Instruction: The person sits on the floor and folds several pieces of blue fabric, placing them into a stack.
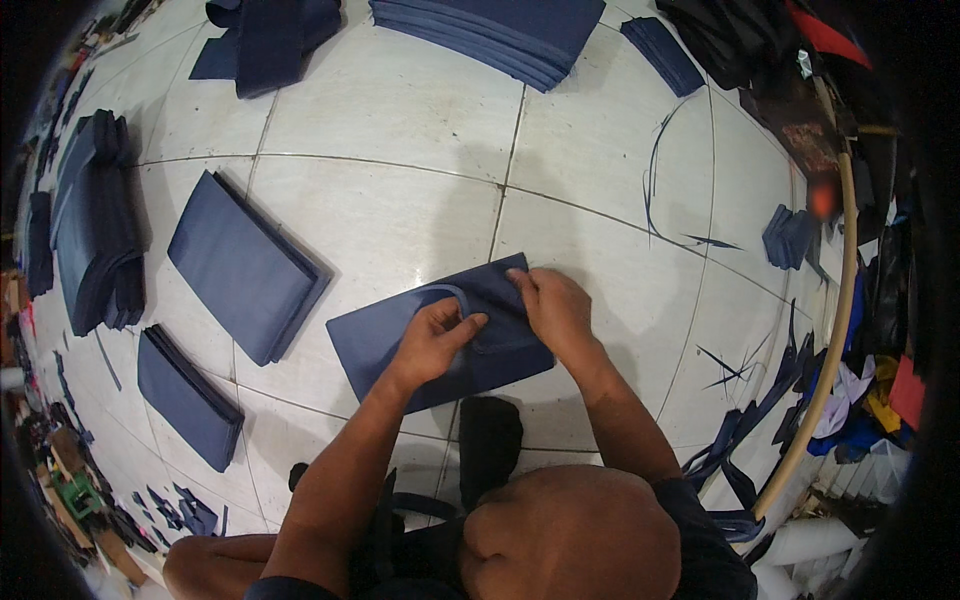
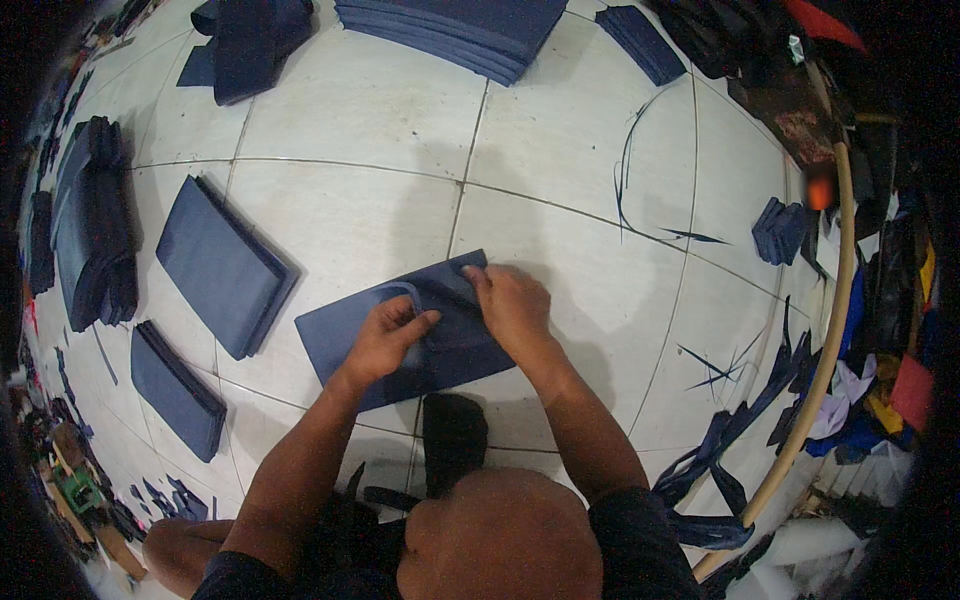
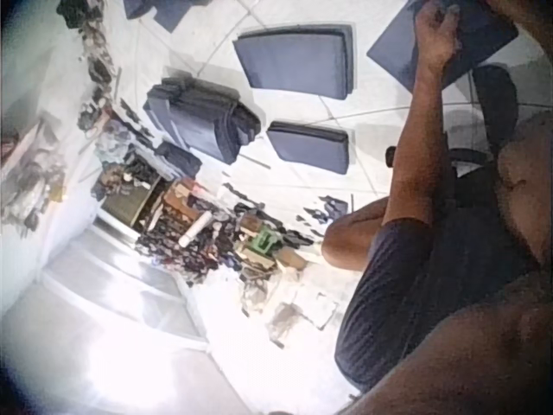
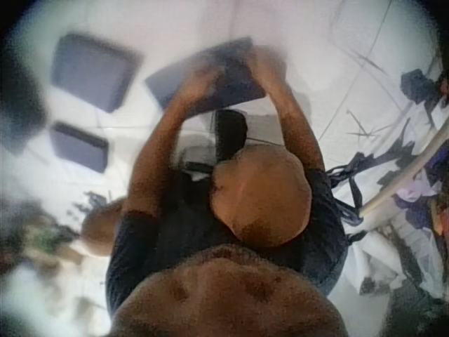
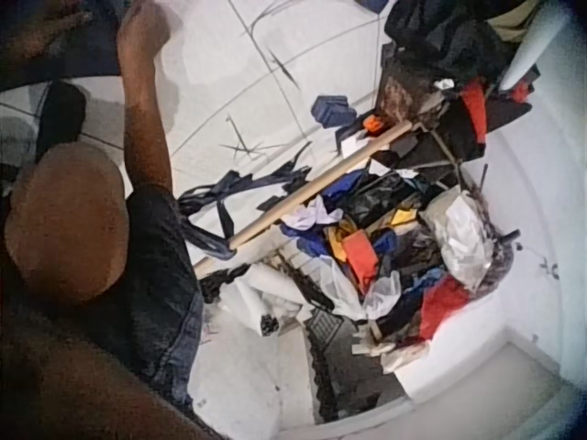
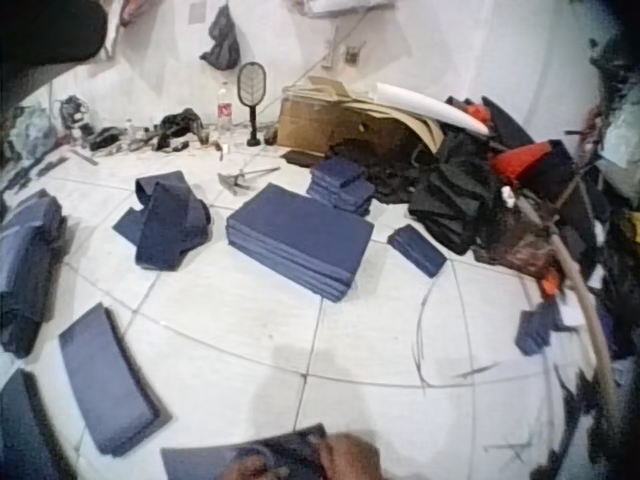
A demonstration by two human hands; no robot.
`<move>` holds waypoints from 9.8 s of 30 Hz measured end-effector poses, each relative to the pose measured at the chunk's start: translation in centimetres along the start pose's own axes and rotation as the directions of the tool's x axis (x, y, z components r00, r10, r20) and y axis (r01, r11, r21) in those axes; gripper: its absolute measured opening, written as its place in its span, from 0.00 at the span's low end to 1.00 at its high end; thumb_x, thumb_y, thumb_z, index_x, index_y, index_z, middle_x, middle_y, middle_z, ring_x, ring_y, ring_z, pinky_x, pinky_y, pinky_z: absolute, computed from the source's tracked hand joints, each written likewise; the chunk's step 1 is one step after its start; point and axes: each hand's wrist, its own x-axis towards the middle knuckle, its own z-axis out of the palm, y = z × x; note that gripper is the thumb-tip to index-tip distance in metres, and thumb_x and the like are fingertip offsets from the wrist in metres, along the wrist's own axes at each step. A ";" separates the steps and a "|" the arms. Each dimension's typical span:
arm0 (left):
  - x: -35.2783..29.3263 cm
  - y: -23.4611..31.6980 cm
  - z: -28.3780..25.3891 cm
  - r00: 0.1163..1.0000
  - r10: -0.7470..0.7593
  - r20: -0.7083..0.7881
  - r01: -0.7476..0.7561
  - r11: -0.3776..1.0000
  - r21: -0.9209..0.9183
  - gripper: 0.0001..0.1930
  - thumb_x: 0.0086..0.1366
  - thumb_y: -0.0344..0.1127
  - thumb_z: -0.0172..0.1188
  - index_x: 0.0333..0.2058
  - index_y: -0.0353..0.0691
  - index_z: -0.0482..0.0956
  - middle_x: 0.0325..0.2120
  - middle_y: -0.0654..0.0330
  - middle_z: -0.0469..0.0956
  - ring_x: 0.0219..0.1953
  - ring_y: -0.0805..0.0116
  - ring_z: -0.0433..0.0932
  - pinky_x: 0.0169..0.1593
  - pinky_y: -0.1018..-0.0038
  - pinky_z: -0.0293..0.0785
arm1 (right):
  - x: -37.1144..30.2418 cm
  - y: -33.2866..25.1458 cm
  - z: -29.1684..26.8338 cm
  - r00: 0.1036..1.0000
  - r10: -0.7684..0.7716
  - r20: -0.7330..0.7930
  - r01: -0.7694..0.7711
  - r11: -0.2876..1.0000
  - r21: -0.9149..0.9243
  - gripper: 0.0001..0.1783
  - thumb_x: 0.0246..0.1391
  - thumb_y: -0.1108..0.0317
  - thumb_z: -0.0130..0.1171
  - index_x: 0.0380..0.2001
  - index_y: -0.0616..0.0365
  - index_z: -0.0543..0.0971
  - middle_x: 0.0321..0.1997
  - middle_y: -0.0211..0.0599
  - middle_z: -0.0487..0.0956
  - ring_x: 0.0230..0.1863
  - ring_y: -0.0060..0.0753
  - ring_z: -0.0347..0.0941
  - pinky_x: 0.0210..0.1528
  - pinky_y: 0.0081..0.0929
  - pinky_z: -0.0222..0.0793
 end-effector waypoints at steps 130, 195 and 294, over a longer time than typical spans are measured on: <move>0.5 -0.5 -1.1 0.999 -0.038 0.038 0.034 0.994 0.104 0.16 0.68 0.40 0.64 0.23 0.41 0.73 0.19 0.73 0.67 0.24 0.82 0.62 0.26 0.76 0.60 | 0.2 0.2 -0.1 0.995 -0.058 0.075 0.052 0.995 0.083 0.16 0.60 0.57 0.62 0.25 0.58 0.81 0.25 0.41 0.79 0.30 0.45 0.75 0.39 0.40 0.68; 0.6 -0.6 -1.0 0.999 -0.029 0.028 0.025 0.992 0.127 0.18 0.68 0.43 0.64 0.22 0.41 0.72 0.19 0.72 0.66 0.24 0.81 0.63 0.27 0.76 0.60 | -0.3 1.2 -0.4 0.976 -0.205 0.080 0.187 0.964 0.187 0.11 0.60 0.62 0.61 0.33 0.59 0.83 0.31 0.41 0.80 0.35 0.45 0.77 0.42 0.42 0.68; 0.3 -0.1 -0.5 1.000 0.005 -0.010 -0.005 1.000 0.023 0.18 0.67 0.40 0.65 0.20 0.43 0.71 0.18 0.73 0.66 0.23 0.82 0.61 0.25 0.77 0.58 | -0.5 0.8 -1.4 0.952 -0.058 0.301 -0.029 0.960 0.279 0.21 0.65 0.54 0.57 0.26 0.62 0.78 0.25 0.44 0.77 0.30 0.46 0.75 0.35 0.41 0.67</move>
